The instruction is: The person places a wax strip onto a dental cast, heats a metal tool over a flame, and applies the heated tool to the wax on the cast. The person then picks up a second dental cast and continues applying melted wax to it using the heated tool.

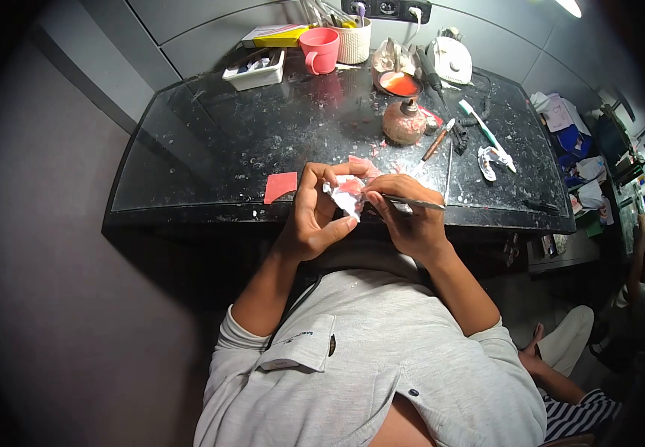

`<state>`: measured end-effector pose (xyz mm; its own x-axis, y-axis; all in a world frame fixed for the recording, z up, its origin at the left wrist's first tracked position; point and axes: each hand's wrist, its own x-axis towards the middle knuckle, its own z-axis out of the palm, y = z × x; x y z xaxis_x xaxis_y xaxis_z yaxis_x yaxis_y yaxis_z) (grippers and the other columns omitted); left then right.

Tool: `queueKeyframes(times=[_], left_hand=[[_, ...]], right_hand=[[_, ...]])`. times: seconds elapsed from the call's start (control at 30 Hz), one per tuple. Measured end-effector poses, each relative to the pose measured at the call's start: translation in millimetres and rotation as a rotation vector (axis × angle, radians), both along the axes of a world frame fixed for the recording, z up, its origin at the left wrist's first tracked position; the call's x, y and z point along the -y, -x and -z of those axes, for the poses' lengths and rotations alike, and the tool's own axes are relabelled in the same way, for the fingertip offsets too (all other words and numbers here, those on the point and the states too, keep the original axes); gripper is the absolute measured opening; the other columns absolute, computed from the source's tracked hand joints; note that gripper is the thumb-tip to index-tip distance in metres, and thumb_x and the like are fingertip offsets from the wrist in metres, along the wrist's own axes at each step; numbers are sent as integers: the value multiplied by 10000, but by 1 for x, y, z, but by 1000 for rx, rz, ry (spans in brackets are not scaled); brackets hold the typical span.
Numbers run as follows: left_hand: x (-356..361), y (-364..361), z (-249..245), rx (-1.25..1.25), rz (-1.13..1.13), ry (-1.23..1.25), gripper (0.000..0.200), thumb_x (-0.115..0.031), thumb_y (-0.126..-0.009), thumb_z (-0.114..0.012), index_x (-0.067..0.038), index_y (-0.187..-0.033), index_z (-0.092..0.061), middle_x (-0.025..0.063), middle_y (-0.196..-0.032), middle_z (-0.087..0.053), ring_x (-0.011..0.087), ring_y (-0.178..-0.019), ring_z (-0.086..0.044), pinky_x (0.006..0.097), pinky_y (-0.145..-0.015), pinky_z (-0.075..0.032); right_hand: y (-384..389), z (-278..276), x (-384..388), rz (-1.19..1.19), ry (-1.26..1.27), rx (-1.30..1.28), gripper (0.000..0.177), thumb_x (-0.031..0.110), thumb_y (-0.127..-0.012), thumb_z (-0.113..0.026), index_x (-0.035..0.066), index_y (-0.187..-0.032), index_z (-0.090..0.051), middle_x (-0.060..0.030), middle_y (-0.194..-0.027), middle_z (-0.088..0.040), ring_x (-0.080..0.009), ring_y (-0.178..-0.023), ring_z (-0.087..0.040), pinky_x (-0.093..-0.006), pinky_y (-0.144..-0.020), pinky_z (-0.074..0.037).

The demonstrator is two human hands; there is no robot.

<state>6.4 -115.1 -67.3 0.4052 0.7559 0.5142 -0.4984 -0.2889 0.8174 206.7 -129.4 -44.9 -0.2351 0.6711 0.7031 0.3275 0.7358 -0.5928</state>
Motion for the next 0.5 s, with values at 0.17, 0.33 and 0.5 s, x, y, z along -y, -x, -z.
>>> queueKeyframes(times=[0.17,0.33,0.5], left_hand=[[2,-8,-2,-27,-193,123,311,57,-904,-561,-69,-1097,-352,281,-1239,-613,230,-1126,-632,356,-956,-532],[-4,-8,7,-163,-335,7,240,54,-955,-532,-53,-1089,-364,269,-1154,-665,222,-1066,-665,347,-928,-553],[-2,-9,8,-257,-409,-112,200,50,-979,-509,-46,-1088,-372,263,-1153,-667,224,-1070,-666,342,-919,-557]], right_hand=[[7,0,3,-40,-48,-21,134,-33,-859,-750,2,-973,-691,-143,-932,-720,-292,-855,-712,-368,-777,-554],[8,0,5,-34,-46,-17,137,-40,-859,-745,2,-977,-691,-145,-933,-718,-290,-862,-717,-364,-778,-558],[8,0,8,-29,7,-22,124,-35,-871,-735,0,-979,-685,-145,-911,-712,-282,-804,-716,-345,-735,-560]])
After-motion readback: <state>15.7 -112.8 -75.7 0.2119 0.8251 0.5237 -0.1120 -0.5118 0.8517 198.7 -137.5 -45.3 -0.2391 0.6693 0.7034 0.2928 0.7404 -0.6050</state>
